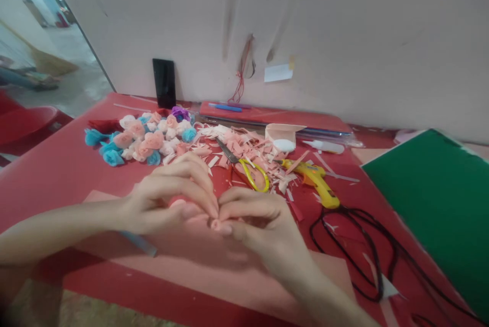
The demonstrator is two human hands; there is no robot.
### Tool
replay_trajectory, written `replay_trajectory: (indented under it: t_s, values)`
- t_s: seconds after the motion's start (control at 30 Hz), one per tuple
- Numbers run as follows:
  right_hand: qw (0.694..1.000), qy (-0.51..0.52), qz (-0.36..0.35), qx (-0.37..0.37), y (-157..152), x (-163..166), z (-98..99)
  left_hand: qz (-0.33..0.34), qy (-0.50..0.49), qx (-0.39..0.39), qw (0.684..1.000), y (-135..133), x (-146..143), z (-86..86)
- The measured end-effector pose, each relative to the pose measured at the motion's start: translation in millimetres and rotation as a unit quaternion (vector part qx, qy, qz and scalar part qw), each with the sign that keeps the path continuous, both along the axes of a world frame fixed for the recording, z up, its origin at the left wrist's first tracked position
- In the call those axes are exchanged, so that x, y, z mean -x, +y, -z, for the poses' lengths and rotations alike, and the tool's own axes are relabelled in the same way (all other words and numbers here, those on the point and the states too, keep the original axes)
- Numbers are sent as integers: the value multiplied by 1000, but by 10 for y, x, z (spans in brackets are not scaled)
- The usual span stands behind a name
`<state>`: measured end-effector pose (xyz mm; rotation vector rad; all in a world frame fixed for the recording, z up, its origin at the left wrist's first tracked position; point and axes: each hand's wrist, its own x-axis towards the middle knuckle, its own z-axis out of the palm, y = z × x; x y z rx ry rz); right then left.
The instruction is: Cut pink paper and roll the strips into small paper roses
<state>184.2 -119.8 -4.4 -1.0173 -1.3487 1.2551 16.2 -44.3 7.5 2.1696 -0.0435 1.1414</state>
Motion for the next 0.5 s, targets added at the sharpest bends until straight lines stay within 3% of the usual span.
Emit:
replay_trajectory:
  t_s: [0.1,0.2,0.5]
  values:
    - [994,-26,91,-48,-37,2,-26,-41,-15,44,998,-6,-1,34]
    - [988,-31,136,-60,-57,26,-13,-68,-10,58,996,-12,-19,62]
    - [989,16,146,-12,-90,90,20,-96,8,96,991,-73,-57,112]
